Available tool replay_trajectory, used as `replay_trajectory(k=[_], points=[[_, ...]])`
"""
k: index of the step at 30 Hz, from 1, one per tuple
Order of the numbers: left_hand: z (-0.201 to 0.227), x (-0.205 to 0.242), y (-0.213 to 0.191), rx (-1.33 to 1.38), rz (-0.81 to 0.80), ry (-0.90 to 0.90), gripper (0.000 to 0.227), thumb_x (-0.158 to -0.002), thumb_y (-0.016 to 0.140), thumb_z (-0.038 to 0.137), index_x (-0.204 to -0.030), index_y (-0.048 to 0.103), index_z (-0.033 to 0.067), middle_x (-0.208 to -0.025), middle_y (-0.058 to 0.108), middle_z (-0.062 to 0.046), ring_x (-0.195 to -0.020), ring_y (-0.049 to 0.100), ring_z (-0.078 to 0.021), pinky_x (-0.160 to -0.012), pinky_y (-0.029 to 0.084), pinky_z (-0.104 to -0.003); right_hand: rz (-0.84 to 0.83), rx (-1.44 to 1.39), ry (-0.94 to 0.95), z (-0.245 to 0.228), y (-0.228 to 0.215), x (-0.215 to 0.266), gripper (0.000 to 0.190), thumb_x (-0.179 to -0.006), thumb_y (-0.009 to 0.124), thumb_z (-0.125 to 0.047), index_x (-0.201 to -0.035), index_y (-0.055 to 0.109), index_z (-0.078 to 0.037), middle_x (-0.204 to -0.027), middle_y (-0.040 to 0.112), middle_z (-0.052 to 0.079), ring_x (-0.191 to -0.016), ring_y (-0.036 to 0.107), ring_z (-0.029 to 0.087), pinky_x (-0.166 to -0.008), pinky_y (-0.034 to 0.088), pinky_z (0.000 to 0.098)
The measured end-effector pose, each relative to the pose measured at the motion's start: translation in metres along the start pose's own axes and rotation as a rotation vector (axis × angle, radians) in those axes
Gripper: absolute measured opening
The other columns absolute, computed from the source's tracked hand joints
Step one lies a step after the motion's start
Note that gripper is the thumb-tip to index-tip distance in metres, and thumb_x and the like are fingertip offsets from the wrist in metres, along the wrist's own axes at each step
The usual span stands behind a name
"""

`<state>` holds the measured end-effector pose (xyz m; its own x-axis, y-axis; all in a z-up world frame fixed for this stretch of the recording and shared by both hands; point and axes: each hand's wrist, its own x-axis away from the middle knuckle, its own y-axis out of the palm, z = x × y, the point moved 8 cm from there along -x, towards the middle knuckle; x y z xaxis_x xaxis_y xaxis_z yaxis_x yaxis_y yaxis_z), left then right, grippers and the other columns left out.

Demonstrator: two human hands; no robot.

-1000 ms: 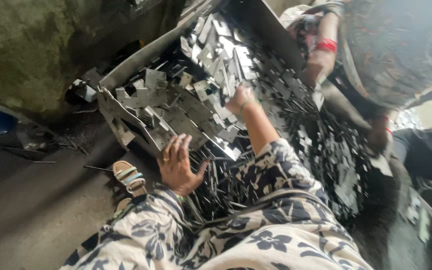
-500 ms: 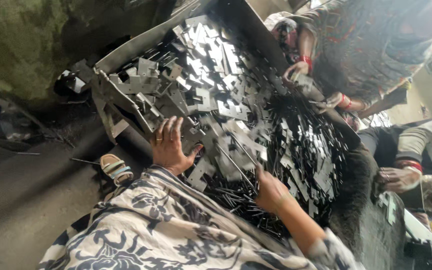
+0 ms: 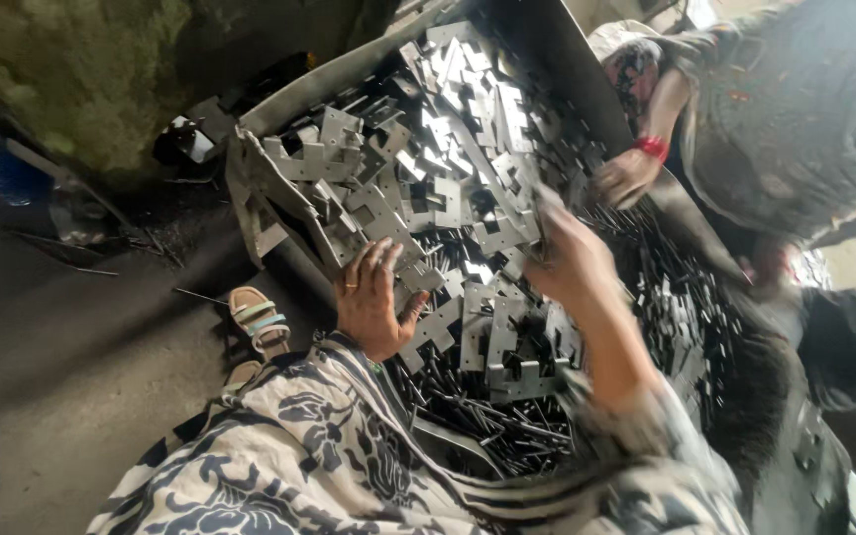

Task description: The person sorts small metal brackets and rods from a large bin, picking them up by hand and placing them into a separate container. The task involves continuous hand movements to separate and transfer the parts.

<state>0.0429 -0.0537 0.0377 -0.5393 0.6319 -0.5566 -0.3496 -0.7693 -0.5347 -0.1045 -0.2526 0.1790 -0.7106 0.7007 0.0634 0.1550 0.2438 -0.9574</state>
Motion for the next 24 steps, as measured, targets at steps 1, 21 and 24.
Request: replay_trajectory(k=[1,21,24], points=[[-0.002,-0.001,0.000,-0.006,0.001,-0.013,0.074,-0.093,0.069,0.047,-0.147,0.041,0.0049,-0.149,0.050,-0.018,-0.142,0.043,-0.0360,-0.117,0.033,-0.057,0.020,0.081,-0.095,-0.023,0.025,-0.053,0.084,-0.075,0.083,-0.006,-0.149,0.044,-0.003,-0.140,0.054,0.023,-0.125,0.058,0.036,-0.102,0.047,0.0473],[0.003,-0.008,-0.011,0.000,0.036,-0.012,0.090,-0.091,0.067,0.060,-0.153,0.036,0.0034,-0.155,0.040,-0.022,-0.142,0.040,-0.0388,-0.115,0.034,-0.058,-0.619,0.487,0.144,0.026,0.073,0.039,0.103,-0.076,0.066,-0.002,-0.165,0.016,-0.010,-0.103,0.069,0.023,-0.087,0.070,0.029,-0.069,0.063,0.0350],[0.006,-0.003,-0.016,0.013,0.080,0.014,0.093,-0.088,0.072,0.063,-0.153,0.036,0.0068,-0.156,0.040,-0.019,-0.143,0.039,-0.0380,-0.116,0.034,-0.058,-0.677,0.460,0.384,0.045,0.044,0.113,0.091,-0.085,0.068,-0.007,-0.165,0.024,-0.018,-0.103,0.071,0.019,-0.085,0.069,0.027,-0.074,0.061,0.0355]])
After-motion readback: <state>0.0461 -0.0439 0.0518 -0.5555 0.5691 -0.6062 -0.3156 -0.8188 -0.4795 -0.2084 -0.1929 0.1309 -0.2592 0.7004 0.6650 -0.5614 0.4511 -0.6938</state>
